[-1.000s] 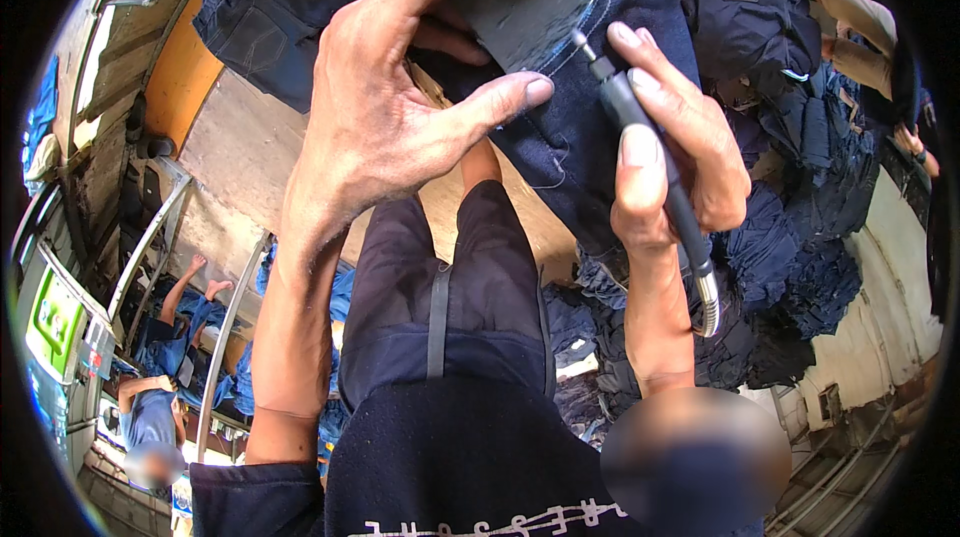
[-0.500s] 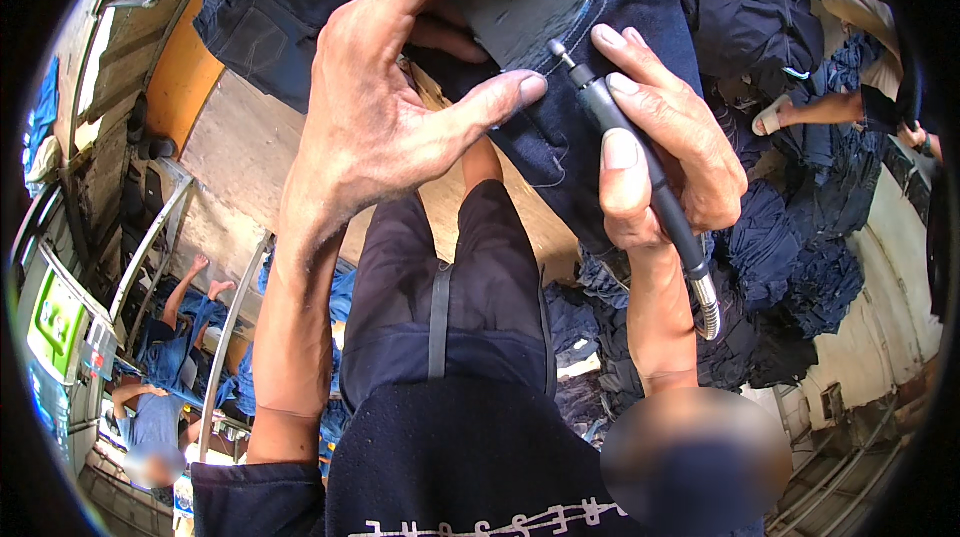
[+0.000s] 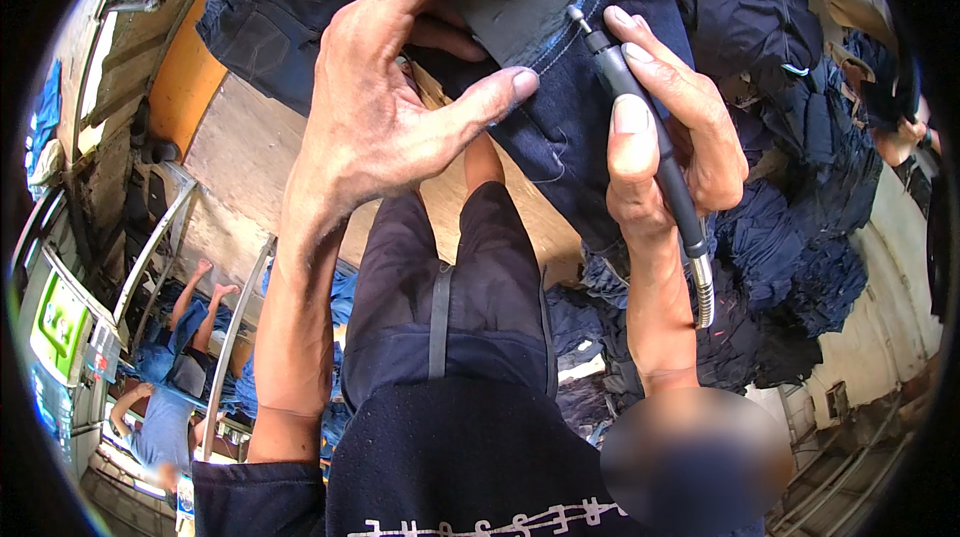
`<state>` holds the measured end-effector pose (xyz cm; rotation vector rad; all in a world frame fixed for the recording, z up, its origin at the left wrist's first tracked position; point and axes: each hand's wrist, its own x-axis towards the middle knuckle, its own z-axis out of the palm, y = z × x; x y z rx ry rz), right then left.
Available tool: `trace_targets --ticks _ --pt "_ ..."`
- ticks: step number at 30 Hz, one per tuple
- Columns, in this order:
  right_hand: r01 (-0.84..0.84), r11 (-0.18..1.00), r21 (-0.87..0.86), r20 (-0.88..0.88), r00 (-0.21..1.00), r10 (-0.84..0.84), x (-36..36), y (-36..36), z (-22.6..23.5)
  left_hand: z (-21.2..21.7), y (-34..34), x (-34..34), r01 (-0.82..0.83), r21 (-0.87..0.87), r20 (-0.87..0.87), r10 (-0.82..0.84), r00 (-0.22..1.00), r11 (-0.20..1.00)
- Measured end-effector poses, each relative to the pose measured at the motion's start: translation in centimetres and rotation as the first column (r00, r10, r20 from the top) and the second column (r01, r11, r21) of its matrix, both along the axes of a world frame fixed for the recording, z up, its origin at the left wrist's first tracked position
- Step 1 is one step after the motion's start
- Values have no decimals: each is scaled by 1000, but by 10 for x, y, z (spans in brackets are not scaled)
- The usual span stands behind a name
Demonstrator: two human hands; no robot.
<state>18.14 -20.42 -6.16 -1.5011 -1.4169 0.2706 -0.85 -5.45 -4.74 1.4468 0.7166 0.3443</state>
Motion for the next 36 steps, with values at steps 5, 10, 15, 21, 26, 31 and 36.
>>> trace_targets --ticks 5,10,15,21,26,31,36 --pt "92 996 -1 -68 993 -92 -8 -28 6 1 -2 -3 -81 145 33 77 996 986" --pt "429 896 -112 -144 885 -442 -26 -86 35 42 53 -1 -208 251 -50 227 973 946" --pt "651 749 -125 -150 734 -662 -29 -96 22 60 230 14 -162 413 -17 185 983 896" --pt "735 666 -127 -147 651 -745 -43 -95 20 -23 331 23 80 951 -235 531 814 299" --pt "727 676 -123 -25 679 -734 -48 -88 36 -46 171 -10 -355 885 73 664 744 301" --pt "702 690 -174 131 711 -691 -57 -83 37 -44 -71 -60 -392 -285 -193 349 917 874" --pt "651 717 -248 140 757 -639 -59 -81 34 -60 -74 -29 -233 -393 9 257 966 889"
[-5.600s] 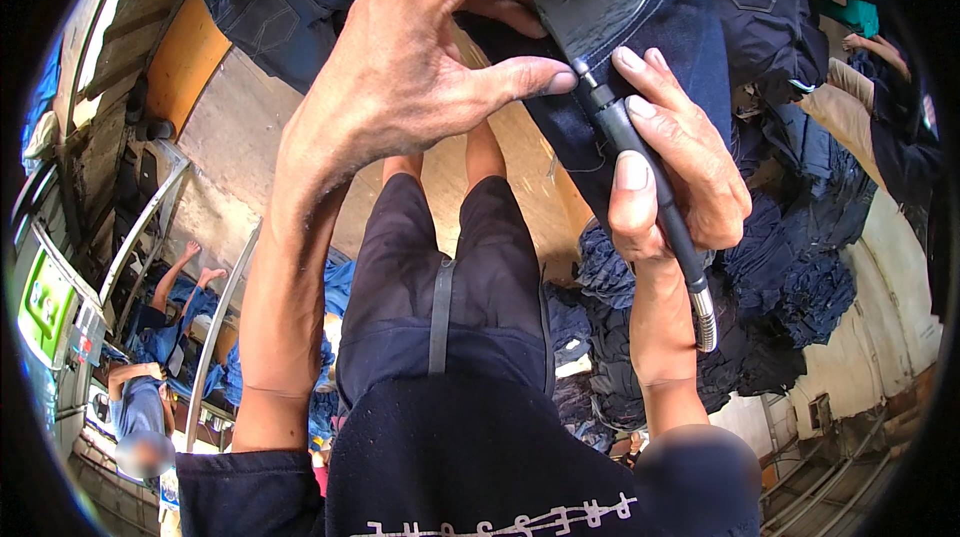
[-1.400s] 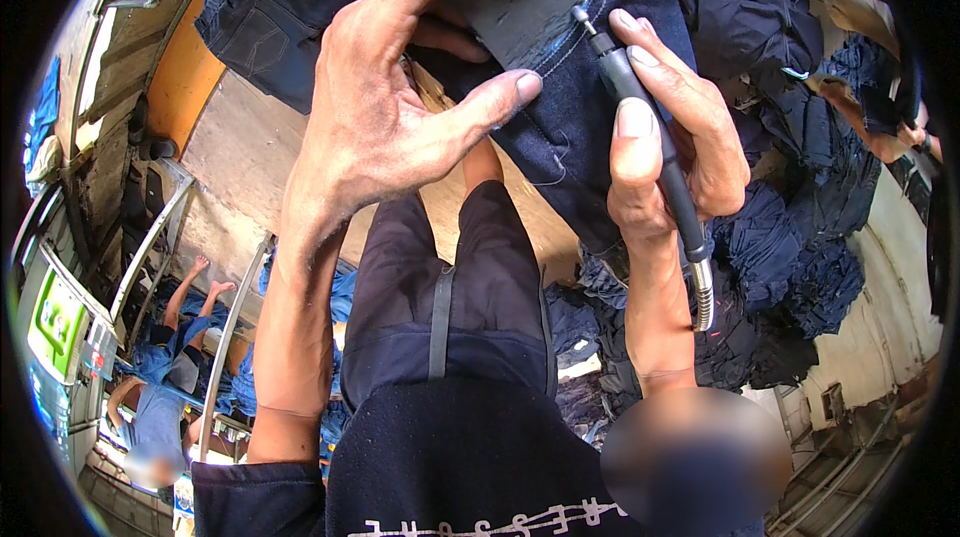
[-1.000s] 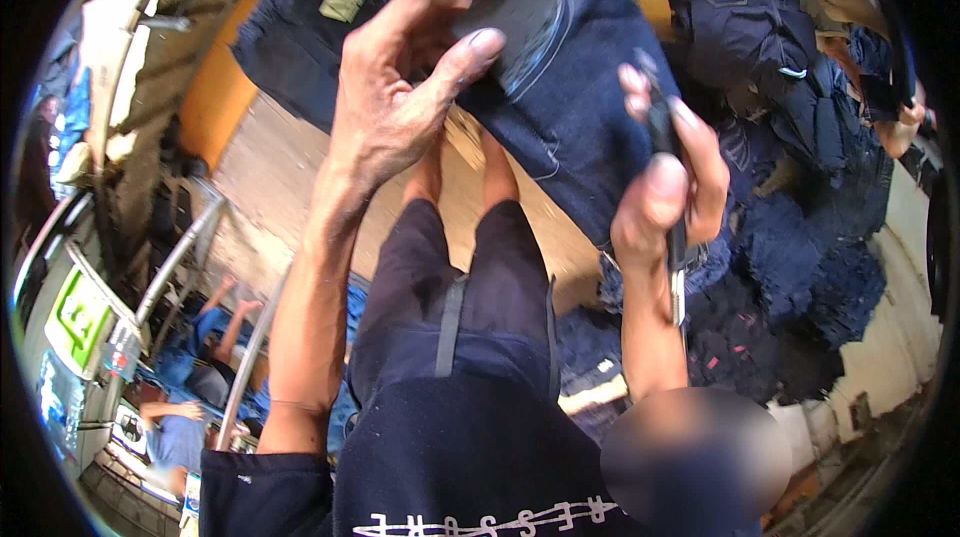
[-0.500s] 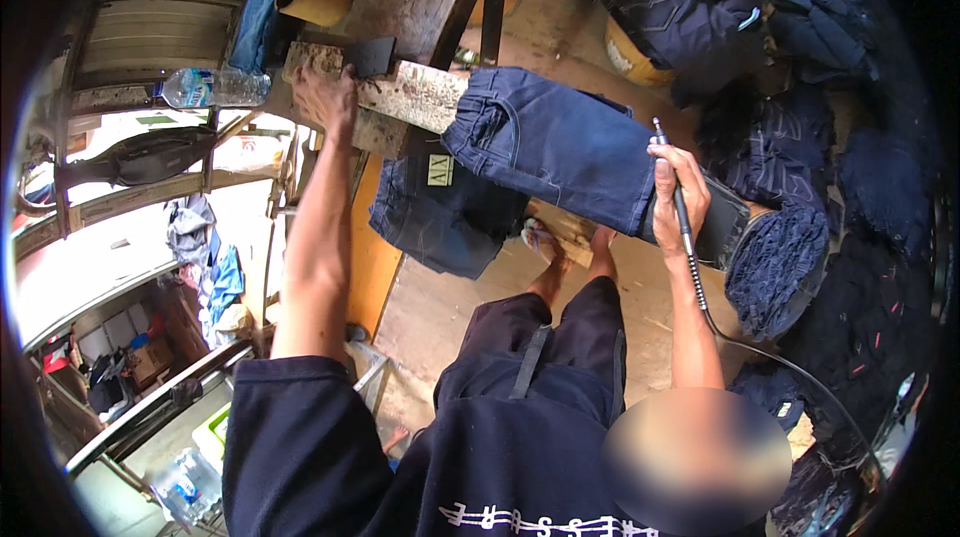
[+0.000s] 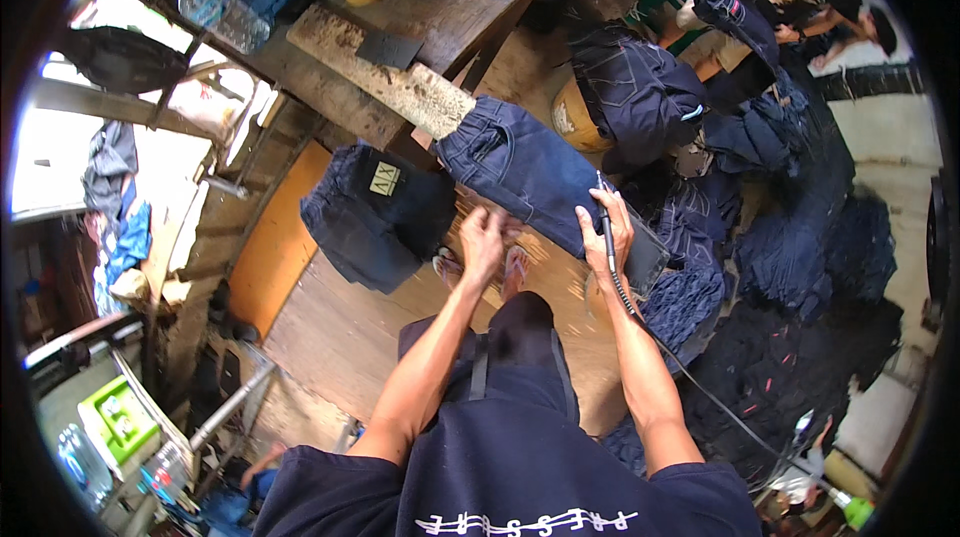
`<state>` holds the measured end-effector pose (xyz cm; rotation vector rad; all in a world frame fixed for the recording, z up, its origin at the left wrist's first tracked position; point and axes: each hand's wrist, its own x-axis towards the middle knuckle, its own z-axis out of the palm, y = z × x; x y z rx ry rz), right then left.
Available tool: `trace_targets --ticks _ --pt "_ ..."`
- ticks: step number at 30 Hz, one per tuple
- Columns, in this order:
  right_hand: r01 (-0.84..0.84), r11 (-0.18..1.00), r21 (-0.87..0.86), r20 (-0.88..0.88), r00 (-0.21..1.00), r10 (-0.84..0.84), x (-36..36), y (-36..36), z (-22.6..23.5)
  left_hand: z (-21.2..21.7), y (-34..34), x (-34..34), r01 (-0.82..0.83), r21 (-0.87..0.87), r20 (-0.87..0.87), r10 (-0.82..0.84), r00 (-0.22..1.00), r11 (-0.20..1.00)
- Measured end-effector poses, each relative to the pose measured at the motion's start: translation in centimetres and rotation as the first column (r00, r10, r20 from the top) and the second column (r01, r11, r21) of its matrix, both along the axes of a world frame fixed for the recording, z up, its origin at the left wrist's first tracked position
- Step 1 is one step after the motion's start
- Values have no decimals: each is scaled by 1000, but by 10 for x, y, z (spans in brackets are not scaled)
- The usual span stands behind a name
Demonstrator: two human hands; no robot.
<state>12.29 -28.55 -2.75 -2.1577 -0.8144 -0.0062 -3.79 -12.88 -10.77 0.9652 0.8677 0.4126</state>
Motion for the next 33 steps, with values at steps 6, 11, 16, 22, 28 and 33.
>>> trace_targets --ticks 6,11,16,22,28,33 --pt "-144 989 -23 113 983 146 13 -7 -6 36 4 -5 -41 -310 -53 26 998 950" --pt "-249 967 -52 106 962 254 31 -20 -16 66 -100 54 104 -127 -121 -120 985 986" --pt "-318 903 288 -96 929 358 65 -47 -10 69 -114 73 -26 -69 -361 -1 932 997" --pt "-352 908 226 -105 918 382 64 -53 -14 65 -128 84 -116 154 -279 156 947 981" --pt "-249 930 271 -130 947 292 57 -67 -13 65 -112 51 166 135 -432 -93 897 977" --pt "-482 840 249 -7 866 500 56 -76 -15 50 -109 29 37 38 -295 -25 955 999"
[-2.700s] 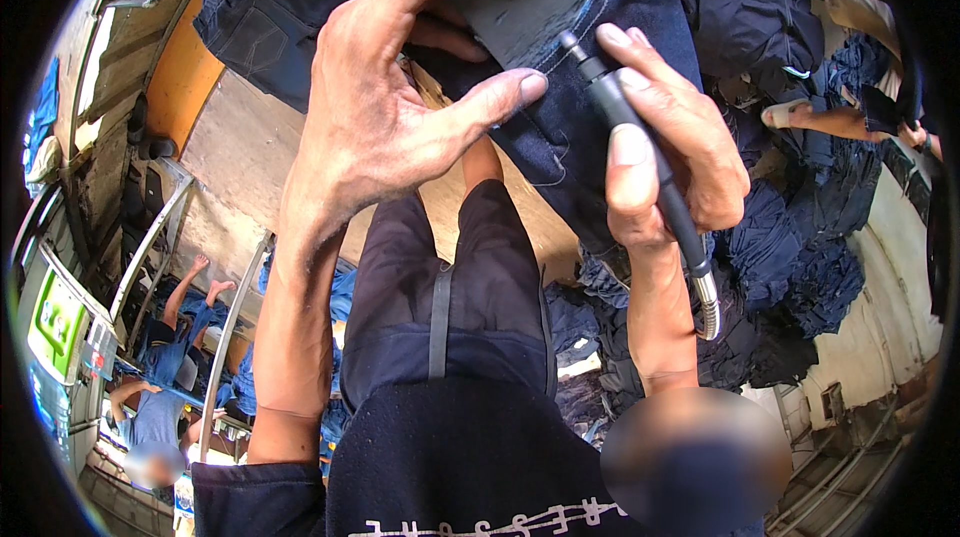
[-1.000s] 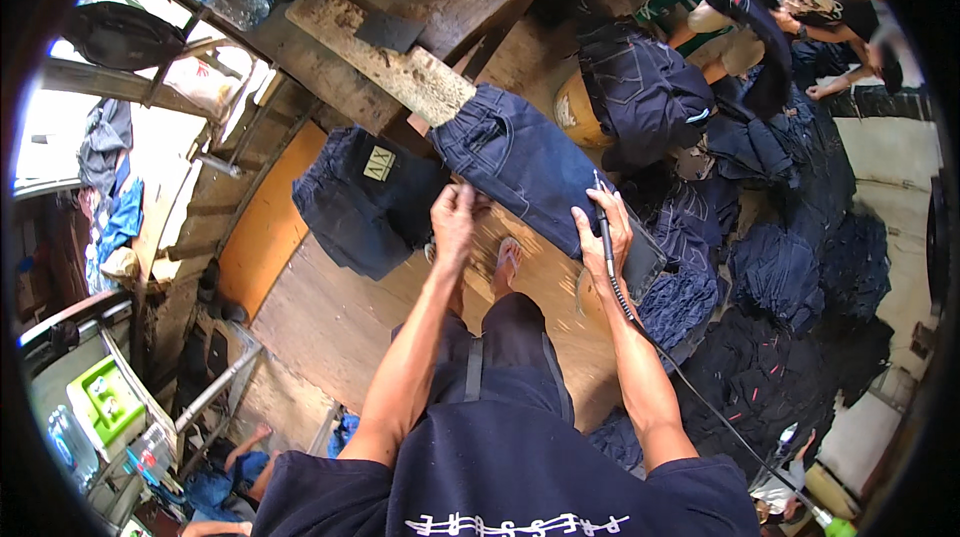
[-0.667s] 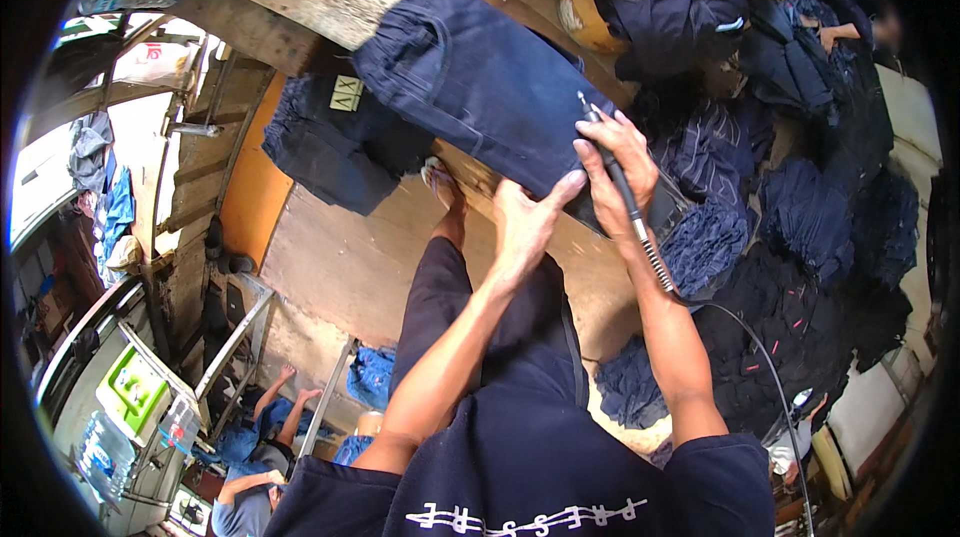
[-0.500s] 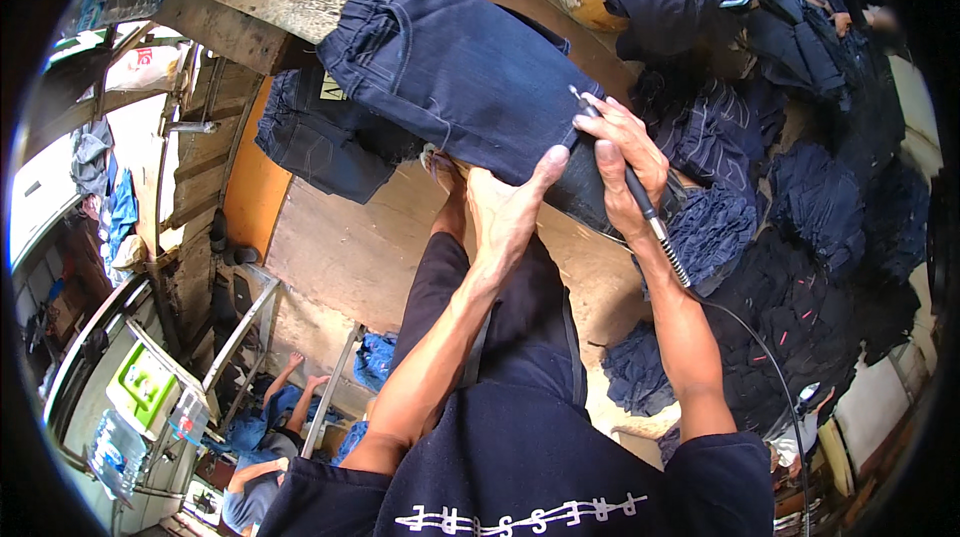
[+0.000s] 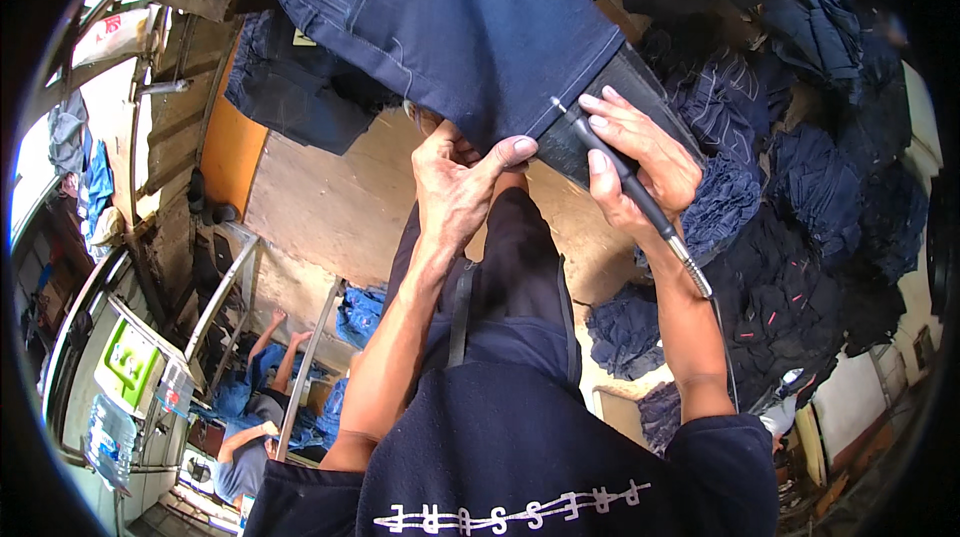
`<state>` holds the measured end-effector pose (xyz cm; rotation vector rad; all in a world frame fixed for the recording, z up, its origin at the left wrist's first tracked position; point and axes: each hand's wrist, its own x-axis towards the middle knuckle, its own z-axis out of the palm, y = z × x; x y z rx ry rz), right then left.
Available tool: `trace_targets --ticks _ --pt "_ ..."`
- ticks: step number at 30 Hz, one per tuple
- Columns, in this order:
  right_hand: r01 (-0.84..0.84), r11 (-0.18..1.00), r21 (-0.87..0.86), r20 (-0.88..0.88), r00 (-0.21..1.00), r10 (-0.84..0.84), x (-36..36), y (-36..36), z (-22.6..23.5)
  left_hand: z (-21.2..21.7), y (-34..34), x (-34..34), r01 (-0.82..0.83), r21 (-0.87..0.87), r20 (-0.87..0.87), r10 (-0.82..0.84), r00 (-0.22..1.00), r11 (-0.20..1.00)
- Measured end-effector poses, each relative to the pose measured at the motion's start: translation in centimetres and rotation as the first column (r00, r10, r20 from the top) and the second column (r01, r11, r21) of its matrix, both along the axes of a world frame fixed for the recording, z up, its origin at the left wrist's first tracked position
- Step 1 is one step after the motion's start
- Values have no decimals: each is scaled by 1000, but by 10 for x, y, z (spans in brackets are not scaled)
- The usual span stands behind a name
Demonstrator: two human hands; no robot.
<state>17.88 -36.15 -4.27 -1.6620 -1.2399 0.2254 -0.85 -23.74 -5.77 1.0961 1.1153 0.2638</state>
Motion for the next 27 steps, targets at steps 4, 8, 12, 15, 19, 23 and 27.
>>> trace_targets --ticks 4,8,12,15,19,23,27 --pt "-38 999 -1 -36 999 38 -10 -8 -1 -9 -3 -1 -76 -125 145 94 985 989" --pt "-72 997 -14 -55 996 71 -11 -10 -2 -10 -6 -2 -81 -141 144 102 984 987" --pt "-129 991 -38 -37 991 127 -10 -9 -1 -9 -9 -2 -86 -151 188 114 976 985" --pt "-144 989 -31 -35 989 143 -12 -8 -1 -9 -10 -2 -63 -129 194 87 977 990" --pt "-130 991 -21 -31 991 130 -12 -9 -2 -7 -9 -3 -41 -121 154 60 986 992" --pt "-110 994 -17 -27 994 110 -11 -10 -3 -6 -11 -2 -67 -118 195 90 977 991" --pt "-96 995 -11 -26 995 95 -15 -14 2 -1 -15 -5 -80 -136 194 106 975 988"
